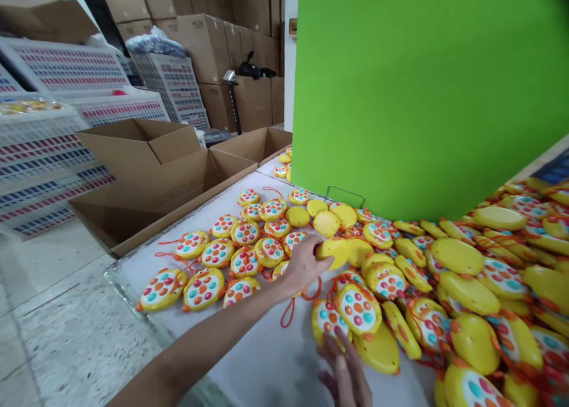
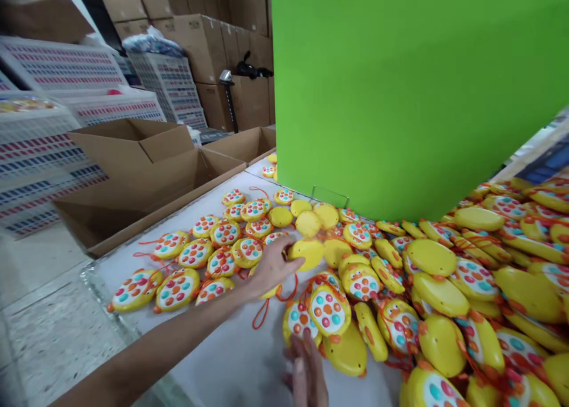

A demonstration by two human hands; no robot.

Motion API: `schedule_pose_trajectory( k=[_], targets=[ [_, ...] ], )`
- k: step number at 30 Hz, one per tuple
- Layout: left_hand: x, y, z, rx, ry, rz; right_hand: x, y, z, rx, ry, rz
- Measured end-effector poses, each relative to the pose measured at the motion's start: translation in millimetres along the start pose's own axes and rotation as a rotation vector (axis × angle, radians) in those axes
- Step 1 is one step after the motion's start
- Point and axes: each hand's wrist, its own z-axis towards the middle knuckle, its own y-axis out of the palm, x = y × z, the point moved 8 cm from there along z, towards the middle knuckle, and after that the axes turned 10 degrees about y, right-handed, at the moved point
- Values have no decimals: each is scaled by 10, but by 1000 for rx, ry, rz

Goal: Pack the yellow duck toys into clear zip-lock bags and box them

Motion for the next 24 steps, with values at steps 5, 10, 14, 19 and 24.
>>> schedule_pose_trajectory(
  k=[5,10,14,19,24],
  targets=[
    [644,68,-966,-208,334,146,-425,267,-57,-180,4,317],
    [572,-80,-1336,-162,253,-46,-286,164,-93,-174,108,335],
    [82,-309,-1377,-13,-108,-194,-168,50,-132,-152,116,259],
    [65,-6,-1464,-270,-170,-606,-160,46,-183,-172,87,-6],
    [180,7,-1455,-219,-130,-654,-301,77,-300,-151,-25,-85]
  ],
)
